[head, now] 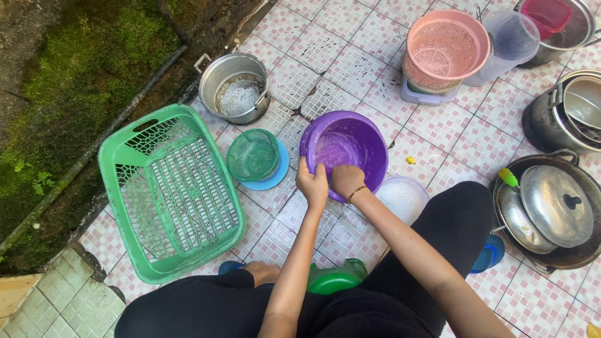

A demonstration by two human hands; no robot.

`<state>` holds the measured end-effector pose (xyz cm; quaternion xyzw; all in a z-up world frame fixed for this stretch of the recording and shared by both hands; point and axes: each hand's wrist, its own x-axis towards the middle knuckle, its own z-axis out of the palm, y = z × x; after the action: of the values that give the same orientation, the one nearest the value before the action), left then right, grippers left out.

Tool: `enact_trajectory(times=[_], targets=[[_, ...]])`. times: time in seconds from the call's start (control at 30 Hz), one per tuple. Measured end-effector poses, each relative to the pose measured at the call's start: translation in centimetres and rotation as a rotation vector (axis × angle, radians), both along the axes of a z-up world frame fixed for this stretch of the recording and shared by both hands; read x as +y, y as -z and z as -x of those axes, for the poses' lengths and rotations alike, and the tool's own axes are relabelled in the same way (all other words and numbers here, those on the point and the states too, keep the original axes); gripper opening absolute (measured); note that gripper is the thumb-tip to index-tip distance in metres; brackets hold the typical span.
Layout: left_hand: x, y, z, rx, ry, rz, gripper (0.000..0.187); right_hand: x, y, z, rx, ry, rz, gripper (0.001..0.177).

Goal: Washing various kitchen utensils and dishes by hand while sitting on a stool.

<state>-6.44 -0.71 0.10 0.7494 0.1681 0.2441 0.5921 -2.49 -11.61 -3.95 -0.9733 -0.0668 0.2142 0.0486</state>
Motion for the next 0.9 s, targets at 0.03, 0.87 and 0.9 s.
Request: enact_trajectory(times=[0.03,0.87,0.9], targets=[[-0.1,0.0,-0.1,0.017,0.008,-0.029,0.024,0.2,0.0,0.1,0.021,-0.002,-0.043,0.025],[2.4,-1.3,0.2,-0.033,0.004,0.169,0.014,0.4,-0.3,-2.6,-0.533,0.020,0.024,0.016],[2.9,-0.9,-0.1,-0.099,-0.028,0.188,0.015,1.2,0.2,-1.9,-0.341,-0.014,-0.005,0.018]])
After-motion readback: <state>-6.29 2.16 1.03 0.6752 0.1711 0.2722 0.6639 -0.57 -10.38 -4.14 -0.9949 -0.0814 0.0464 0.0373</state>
